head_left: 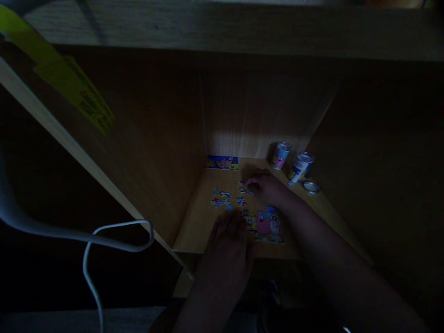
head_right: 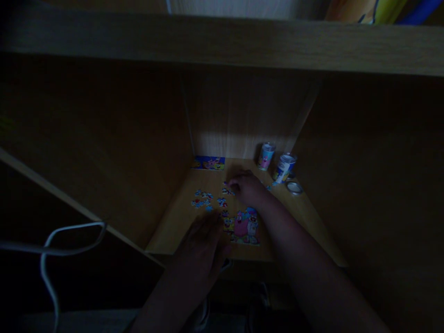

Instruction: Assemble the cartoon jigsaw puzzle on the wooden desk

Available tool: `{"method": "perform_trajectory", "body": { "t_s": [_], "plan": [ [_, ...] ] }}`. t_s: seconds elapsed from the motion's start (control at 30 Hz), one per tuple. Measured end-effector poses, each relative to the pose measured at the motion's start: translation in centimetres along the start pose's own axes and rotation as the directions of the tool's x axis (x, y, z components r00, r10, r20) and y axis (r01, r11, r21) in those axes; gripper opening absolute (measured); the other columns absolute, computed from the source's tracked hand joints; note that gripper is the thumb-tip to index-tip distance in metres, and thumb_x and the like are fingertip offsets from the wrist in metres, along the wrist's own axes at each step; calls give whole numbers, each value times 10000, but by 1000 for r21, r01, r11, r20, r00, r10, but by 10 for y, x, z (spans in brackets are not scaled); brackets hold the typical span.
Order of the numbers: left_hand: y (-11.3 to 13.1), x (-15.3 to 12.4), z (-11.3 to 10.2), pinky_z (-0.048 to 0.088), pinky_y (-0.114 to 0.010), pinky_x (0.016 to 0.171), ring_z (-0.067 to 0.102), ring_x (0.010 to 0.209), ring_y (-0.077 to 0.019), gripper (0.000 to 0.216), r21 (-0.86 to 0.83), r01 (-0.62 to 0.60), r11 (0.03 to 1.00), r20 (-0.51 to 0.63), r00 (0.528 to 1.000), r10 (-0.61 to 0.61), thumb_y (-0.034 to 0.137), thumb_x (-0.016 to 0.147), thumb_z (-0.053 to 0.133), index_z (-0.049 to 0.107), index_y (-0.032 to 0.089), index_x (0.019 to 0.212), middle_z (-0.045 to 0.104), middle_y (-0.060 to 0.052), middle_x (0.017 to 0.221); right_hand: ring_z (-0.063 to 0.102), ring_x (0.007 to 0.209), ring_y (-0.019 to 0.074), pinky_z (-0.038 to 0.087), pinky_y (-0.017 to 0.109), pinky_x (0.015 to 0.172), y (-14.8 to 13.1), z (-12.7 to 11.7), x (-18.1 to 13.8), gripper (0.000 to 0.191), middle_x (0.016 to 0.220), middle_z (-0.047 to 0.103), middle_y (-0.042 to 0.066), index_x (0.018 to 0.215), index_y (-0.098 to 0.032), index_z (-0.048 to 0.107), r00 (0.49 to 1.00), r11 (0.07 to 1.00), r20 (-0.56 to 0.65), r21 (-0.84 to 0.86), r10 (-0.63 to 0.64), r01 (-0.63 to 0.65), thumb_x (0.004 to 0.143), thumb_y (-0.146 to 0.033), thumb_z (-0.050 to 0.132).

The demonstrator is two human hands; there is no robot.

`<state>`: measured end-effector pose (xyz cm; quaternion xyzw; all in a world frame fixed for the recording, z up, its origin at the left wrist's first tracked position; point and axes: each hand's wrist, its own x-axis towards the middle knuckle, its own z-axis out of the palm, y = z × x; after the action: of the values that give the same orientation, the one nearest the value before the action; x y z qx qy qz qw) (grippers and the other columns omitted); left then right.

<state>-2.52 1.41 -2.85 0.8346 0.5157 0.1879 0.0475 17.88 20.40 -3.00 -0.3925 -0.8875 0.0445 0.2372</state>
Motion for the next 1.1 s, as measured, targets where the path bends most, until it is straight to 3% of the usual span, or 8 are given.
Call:
{"method": "perform_trajectory", "body": {
  "t_s": [0.3,0.53,0.7,0.8,0.9,1.1],
  "plan": [
    [-9,7,6,330,-657,1283,375,1574,-380,565,51,31,998,10,999,-31,407,1061,614,515,126,1541,451,-184,1667,681,1151,249,495,487,1078,1,17,-1,300,1214,762,106,1175,-238,799,995,990,-60,111,-77,83,963,-110,630],
    [-15,9,10,307,-660,1295,370,1577,-378,580,95,38,995,-39,999,-34,440,1075,583,495,145,1567,442,-151,1678,683,1077,219,498,426,1038,-5,7,2,311,1071,748,69,941,-249,832,992,980,-58,155,-114,122,890,-22,625],
    [-25,9,14,298,-671,1295,381,1569,-392,634,125,80,989,-90,994,-69,521,1075,555,471,154,1585,427,-166,1683,686,949,232,506,410,972,5,1,1,267,857,751,53,800,-222,794,1000,1000,-18,31,3,-3,842,-11,635],
    [-27,8,14,297,-687,1287,401,1558,-395,624,121,77,990,-97,993,-66,536,1080,533,479,159,1574,414,-170,1689,692,1005,252,518,430,980,7,3,-1,218,980,775,91,941,-207,809,997,999,-76,-20,32,-33,903,-77,637],
    [-26,9,12,274,-722,1281,399,1558,-401,623,113,66,991,-93,994,-56,522,1081,542,473,152,1577,426,-179,1680,680,1134,281,509,477,1036,7,11,-2,260,1147,770,131,1137,-194,801,992,999,-122,-20,-35,33,939,-122,649],
    [-18,13,6,210,-718,1308,329,1602,-341,482,28,-15,999,-64,998,17,404,1064,615,552,215,1502,489,-111,1655,689,1124,253,518,464,1028,7,17,0,222,1115,770,93,1005,-236,821,986,989,-106,59,-126,133,923,-96,669]
  ]
}}
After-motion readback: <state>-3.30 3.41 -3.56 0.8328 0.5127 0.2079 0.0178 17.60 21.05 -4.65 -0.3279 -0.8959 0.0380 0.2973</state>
